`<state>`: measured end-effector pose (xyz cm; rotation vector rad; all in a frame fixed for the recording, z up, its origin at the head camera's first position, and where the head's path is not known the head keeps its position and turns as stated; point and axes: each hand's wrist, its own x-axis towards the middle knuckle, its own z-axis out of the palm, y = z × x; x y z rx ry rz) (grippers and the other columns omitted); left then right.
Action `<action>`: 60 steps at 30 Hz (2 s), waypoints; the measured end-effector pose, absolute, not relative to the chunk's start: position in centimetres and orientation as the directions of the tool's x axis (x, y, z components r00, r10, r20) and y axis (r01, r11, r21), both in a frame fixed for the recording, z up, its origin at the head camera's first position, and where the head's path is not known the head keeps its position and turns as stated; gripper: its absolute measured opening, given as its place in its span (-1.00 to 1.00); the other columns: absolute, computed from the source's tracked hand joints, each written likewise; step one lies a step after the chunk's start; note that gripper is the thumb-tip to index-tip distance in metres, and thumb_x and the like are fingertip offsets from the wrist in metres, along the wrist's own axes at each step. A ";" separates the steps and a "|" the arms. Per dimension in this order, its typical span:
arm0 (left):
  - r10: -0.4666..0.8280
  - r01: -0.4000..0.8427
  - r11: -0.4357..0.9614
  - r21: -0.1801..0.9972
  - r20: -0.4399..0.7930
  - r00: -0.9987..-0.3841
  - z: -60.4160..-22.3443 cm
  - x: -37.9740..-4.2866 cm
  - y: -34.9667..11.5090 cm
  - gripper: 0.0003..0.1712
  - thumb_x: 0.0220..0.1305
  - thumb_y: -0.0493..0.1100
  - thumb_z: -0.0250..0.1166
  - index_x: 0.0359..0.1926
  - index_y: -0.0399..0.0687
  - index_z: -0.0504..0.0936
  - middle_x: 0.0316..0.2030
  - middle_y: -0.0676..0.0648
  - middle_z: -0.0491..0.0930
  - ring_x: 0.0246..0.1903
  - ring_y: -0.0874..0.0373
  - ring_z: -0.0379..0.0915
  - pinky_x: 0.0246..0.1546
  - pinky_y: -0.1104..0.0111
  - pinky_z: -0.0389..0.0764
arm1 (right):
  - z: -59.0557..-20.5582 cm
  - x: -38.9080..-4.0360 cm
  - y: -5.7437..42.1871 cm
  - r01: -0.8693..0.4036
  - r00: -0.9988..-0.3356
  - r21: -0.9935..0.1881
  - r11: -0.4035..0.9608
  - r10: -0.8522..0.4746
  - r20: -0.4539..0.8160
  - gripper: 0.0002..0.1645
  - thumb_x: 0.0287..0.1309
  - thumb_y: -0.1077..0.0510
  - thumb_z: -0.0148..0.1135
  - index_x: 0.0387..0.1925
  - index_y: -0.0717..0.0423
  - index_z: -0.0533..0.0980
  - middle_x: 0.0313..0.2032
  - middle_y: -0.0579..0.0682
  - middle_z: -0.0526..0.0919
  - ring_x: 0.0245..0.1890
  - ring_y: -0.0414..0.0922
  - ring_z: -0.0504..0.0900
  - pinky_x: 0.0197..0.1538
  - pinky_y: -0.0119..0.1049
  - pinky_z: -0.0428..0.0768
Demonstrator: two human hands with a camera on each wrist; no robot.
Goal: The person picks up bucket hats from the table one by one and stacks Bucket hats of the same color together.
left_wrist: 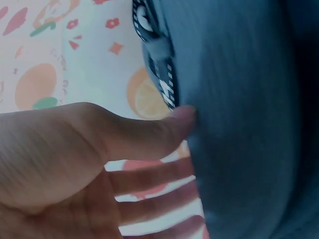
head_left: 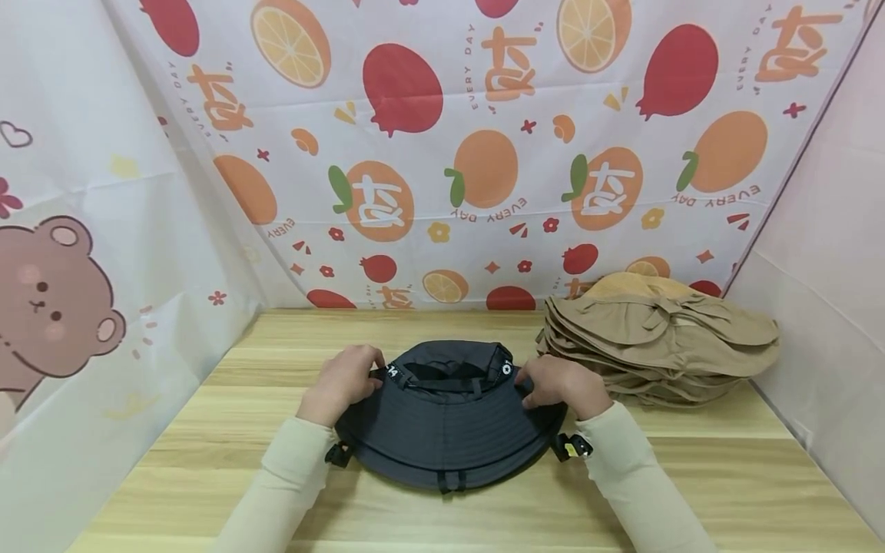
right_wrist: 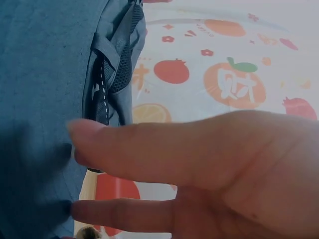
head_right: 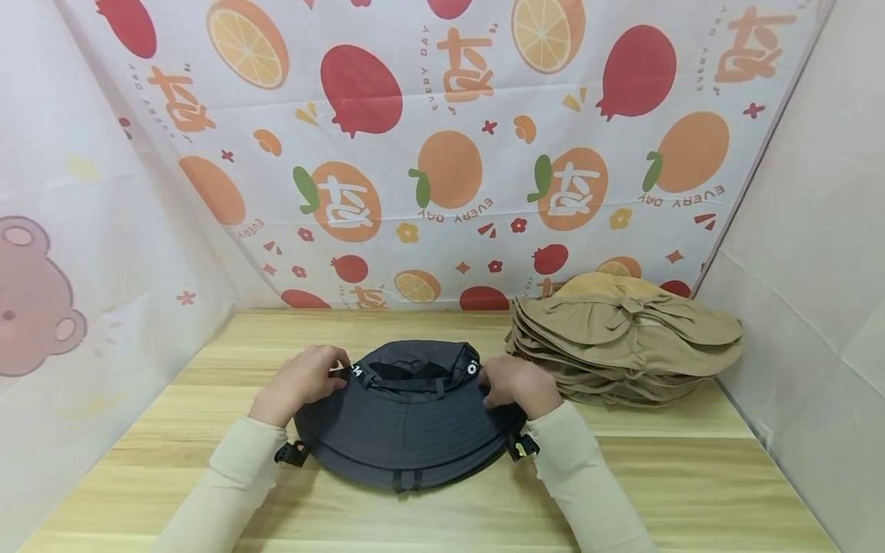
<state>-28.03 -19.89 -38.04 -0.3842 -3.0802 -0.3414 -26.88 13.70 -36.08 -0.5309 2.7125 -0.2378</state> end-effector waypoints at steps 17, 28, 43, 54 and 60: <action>0.242 0.227 0.955 0.189 -0.062 -0.968 -37.7 -27.7 -19.8 -0.55 0.14 -0.23 0.55 0.06 -0.25 0.70 0.03 -0.31 0.69 -0.05 -0.19 0.64 -0.03 -0.04 0.66 | -36.6 -27.7 14.2 -0.450 -0.768 -0.263 0.853 -0.521 -0.374 -0.39 0.24 0.09 0.46 0.32 -0.05 0.57 0.35 0.12 0.56 0.39 0.12 0.49 0.38 0.08 0.48; 0.238 0.219 0.957 0.188 -0.087 -0.967 -37.7 -27.8 -20.1 -0.53 0.16 -0.23 0.54 0.09 -0.26 0.69 0.03 -0.33 0.69 -0.03 -0.20 0.64 -0.01 -0.04 0.66 | -36.7 -27.6 13.7 -0.445 -0.763 -0.273 0.853 -0.521 -0.383 -0.39 0.28 0.09 0.42 0.35 -0.02 0.54 0.38 0.13 0.52 0.43 0.15 0.44 0.42 0.11 0.45; 0.268 0.251 0.953 0.172 -0.082 -0.960 -37.5 -27.9 -19.1 -0.56 0.18 -0.25 0.52 0.08 -0.29 0.68 0.01 -0.31 0.70 -0.02 -0.17 0.64 0.00 -0.03 0.65 | -36.4 -27.4 14.4 -0.410 -0.787 -0.276 0.869 -0.490 -0.375 -0.44 0.31 0.08 0.39 0.32 -0.02 0.57 0.39 0.16 0.51 0.44 0.18 0.42 0.43 0.15 0.42; 0.277 0.260 0.949 0.179 -0.079 -0.958 -36.9 -27.6 -19.0 -0.56 0.18 -0.25 0.51 0.08 -0.28 0.68 0.02 -0.31 0.69 0.00 -0.18 0.63 0.03 -0.04 0.64 | -36.5 -27.4 14.6 -0.409 -0.794 -0.284 0.867 -0.491 -0.358 -0.48 0.31 0.08 0.39 0.28 -0.02 0.60 0.36 0.15 0.54 0.42 0.17 0.45 0.42 0.15 0.43; 0.282 0.266 0.947 0.179 -0.068 -0.957 -36.2 -27.0 -18.9 -0.53 0.29 -0.19 0.44 0.18 -0.26 0.63 0.14 -0.34 0.64 0.10 -0.26 0.59 0.09 -0.10 0.61 | -34.8 -27.6 16.6 -0.471 -0.792 -0.364 0.803 -0.567 -0.228 -0.51 0.47 0.10 0.20 0.34 0.13 0.53 0.30 0.18 0.60 0.30 0.14 0.58 0.31 0.09 0.55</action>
